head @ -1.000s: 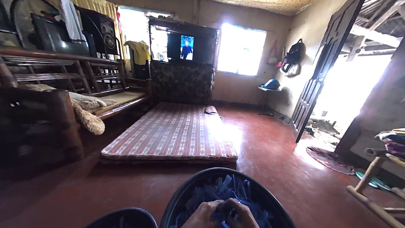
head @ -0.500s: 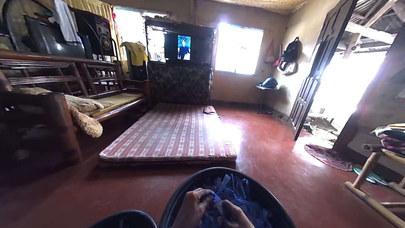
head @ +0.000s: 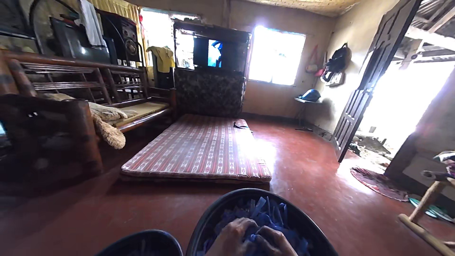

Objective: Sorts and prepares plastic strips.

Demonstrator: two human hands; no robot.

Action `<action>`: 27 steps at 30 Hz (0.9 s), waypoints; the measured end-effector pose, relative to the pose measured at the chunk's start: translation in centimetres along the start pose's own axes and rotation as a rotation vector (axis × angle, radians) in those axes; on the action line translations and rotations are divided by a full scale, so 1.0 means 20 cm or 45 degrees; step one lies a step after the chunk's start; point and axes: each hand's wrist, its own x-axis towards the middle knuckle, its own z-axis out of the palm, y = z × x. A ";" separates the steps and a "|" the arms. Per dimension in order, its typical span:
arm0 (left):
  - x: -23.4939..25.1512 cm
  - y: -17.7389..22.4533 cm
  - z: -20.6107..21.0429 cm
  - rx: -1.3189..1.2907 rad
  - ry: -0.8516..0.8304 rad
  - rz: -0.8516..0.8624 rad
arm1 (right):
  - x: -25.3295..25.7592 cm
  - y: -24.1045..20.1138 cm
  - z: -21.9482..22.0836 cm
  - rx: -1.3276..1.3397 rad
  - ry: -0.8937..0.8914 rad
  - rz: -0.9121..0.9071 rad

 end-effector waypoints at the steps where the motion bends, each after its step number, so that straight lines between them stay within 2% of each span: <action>1: 0.01 0.01 0.02 -0.066 0.005 0.041 | 0.00 0.00 0.00 0.017 0.000 0.002; 5: 0.02 0.03 0.04 -0.093 0.063 -0.030 | 0.00 0.00 0.00 0.135 0.099 0.031; 11: 0.01 0.04 0.06 -0.131 0.208 0.024 | 0.00 -0.01 0.01 0.461 0.277 0.117; 13: 0.01 0.04 0.07 -0.176 0.268 -0.062 | -0.01 -0.04 0.02 0.705 0.299 0.133; 15: 0.02 0.06 0.06 -0.248 0.269 -0.251 | -0.01 -0.03 0.03 0.807 0.278 0.039; 16: 0.03 0.06 0.05 -0.278 0.257 -0.334 | -0.01 -0.03 0.03 0.758 0.281 -0.028; 18: 0.03 0.06 0.04 -0.313 0.218 -0.444 | -0.01 -0.02 0.05 0.425 0.335 -0.157; 21: 0.03 0.06 0.04 -0.312 0.177 -0.486 | -0.01 -0.02 0.08 -0.093 0.392 -0.296; 27: 0.03 0.07 0.03 -0.338 0.081 -0.533 | -0.02 -0.01 0.09 -0.308 0.439 -0.383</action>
